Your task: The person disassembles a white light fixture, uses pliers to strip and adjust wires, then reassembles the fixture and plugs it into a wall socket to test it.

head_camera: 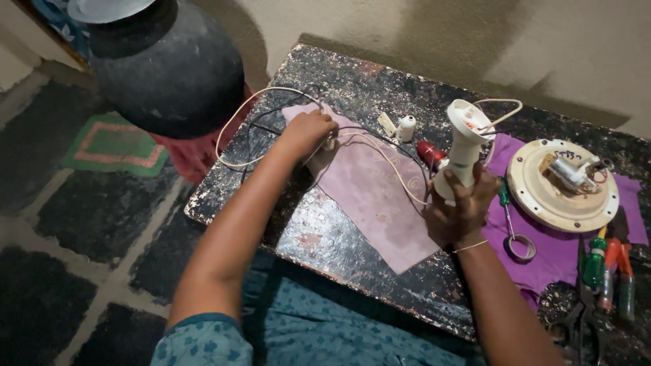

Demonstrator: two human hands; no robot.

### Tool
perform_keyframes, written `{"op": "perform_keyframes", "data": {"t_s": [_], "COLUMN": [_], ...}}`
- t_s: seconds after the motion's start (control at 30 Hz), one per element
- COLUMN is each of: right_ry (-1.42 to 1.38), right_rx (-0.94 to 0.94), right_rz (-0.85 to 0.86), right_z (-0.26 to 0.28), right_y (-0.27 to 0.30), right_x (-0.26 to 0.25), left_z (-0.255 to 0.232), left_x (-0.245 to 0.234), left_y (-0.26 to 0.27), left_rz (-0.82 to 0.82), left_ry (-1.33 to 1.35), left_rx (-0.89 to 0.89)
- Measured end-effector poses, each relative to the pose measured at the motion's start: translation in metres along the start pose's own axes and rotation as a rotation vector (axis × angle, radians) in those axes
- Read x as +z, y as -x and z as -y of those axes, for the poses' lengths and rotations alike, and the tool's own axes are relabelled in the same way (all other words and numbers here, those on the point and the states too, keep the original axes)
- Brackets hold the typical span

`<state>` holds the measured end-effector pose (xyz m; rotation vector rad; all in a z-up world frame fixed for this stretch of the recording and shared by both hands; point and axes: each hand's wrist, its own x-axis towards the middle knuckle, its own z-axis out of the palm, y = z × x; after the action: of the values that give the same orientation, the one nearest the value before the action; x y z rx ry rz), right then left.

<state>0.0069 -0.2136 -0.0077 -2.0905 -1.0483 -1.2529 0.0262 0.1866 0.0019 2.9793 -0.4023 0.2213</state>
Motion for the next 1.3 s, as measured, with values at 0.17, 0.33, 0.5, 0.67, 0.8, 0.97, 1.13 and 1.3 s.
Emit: {"op": "perform_keyframes", "data": {"t_s": [0.17, 0.33, 0.5, 0.67, 0.8, 0.97, 1.13, 1.3], "right_ry": [0.007, -0.043, -0.041, -0.019, -0.045, -0.048, -0.061, -0.067], "right_rx": [-0.004, 0.017, 0.033, 0.016, 0.015, 0.019, 0.027, 0.040], "right_rz": [0.002, 0.028, 0.023, 0.044, 0.055, 0.033, -0.011, -0.057], "right_z": [0.005, 0.004, 0.004, 0.005, 0.007, 0.007, 0.004, 0.005], "right_y": [-0.003, -0.005, -0.005, -0.004, -0.005, -0.010, -0.010, -0.012], "right_x": [-0.001, -0.004, -0.002, -0.003, -0.008, -0.006, -0.008, -0.014], "left_z": [0.016, 0.038, 0.040, 0.027, 0.024, 0.031, 0.022, -0.019], "left_x": [-0.009, 0.000, 0.005, -0.010, -0.039, -0.093, -0.149, -0.203], "left_y": [0.006, 0.014, 0.022, 0.024, 0.029, 0.046, 0.071, 0.110], "left_rz": [0.121, 0.128, -0.051, -0.119, -0.197, -0.385, -0.321, -0.429], "left_ry": [0.474, 0.597, 0.154, -0.170, -0.331, -0.290, -0.265, -0.348], "left_rx": [-0.135, 0.003, 0.020, 0.103, 0.132, 0.150, 0.079, 0.012]}}
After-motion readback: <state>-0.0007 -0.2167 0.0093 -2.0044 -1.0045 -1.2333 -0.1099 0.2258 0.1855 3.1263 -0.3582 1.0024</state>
